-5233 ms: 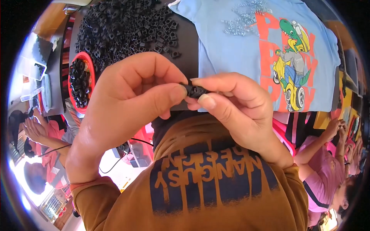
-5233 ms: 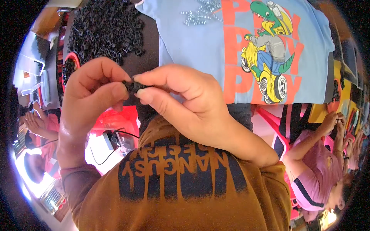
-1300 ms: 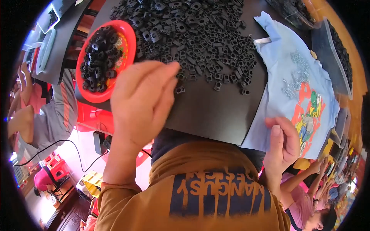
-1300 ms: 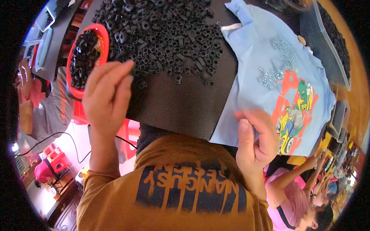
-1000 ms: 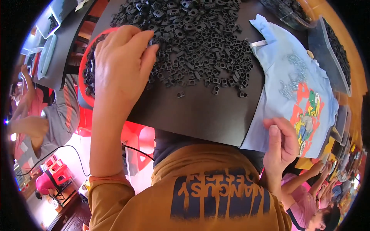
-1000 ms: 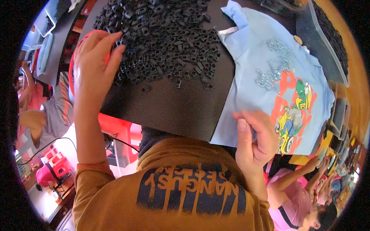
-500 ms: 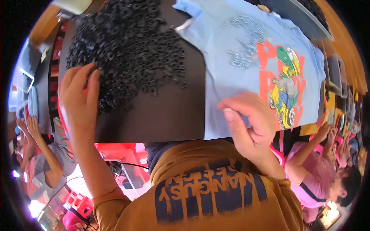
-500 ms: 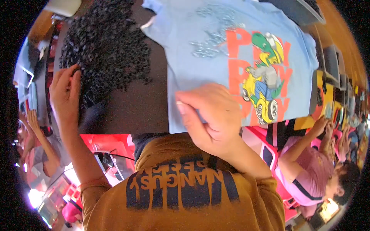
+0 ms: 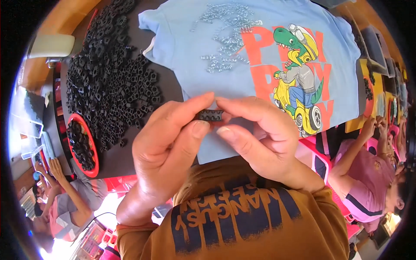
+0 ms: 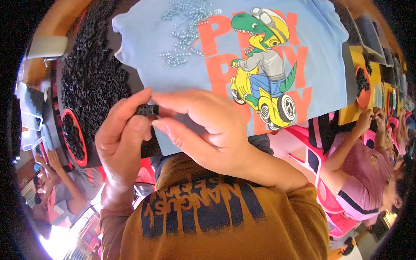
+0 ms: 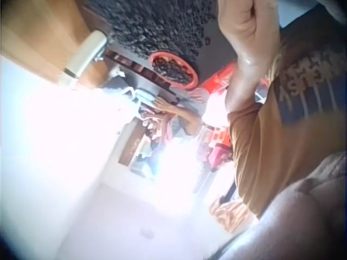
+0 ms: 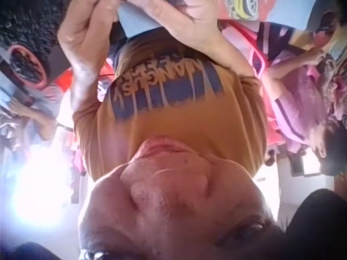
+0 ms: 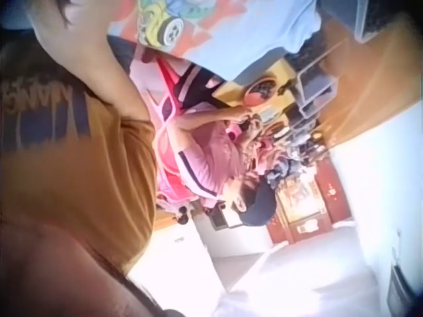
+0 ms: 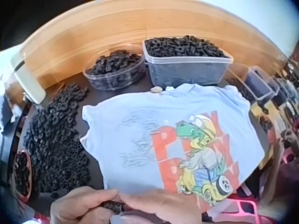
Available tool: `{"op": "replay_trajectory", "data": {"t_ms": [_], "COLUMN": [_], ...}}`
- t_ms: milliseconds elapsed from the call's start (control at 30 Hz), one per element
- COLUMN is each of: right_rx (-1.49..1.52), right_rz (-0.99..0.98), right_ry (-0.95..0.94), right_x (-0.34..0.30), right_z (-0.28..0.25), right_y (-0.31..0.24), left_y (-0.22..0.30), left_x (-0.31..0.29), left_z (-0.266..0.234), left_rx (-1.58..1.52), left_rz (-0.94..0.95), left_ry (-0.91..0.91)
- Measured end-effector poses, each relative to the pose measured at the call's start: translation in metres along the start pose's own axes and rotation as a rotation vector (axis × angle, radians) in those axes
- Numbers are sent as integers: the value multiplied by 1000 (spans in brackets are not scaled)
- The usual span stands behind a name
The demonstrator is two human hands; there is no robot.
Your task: Assembling plastic cord locks by inserting metal springs into plastic housings.
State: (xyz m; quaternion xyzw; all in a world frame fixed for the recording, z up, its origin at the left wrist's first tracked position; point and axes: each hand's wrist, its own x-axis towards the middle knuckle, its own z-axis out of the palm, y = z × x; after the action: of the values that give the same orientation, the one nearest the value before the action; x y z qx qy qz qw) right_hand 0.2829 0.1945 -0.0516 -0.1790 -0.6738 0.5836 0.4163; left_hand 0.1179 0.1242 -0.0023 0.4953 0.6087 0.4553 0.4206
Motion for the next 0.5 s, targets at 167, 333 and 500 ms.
{"op": "replay_trajectory", "data": {"t_ms": [167,333,500], "right_rx": [279,364,357], "right_rz": [178,124,71], "right_ry": [50,156,301], "right_x": [0,2,2], "right_z": [0,3,8], "right_y": [-2,1,4], "left_y": [2,6,-6], "left_x": [13,45,78], "left_z": [12,-3,-4], "left_rx": [364,608,777], "left_rz": [279,356,310], "left_ry": [86,193,119]}}
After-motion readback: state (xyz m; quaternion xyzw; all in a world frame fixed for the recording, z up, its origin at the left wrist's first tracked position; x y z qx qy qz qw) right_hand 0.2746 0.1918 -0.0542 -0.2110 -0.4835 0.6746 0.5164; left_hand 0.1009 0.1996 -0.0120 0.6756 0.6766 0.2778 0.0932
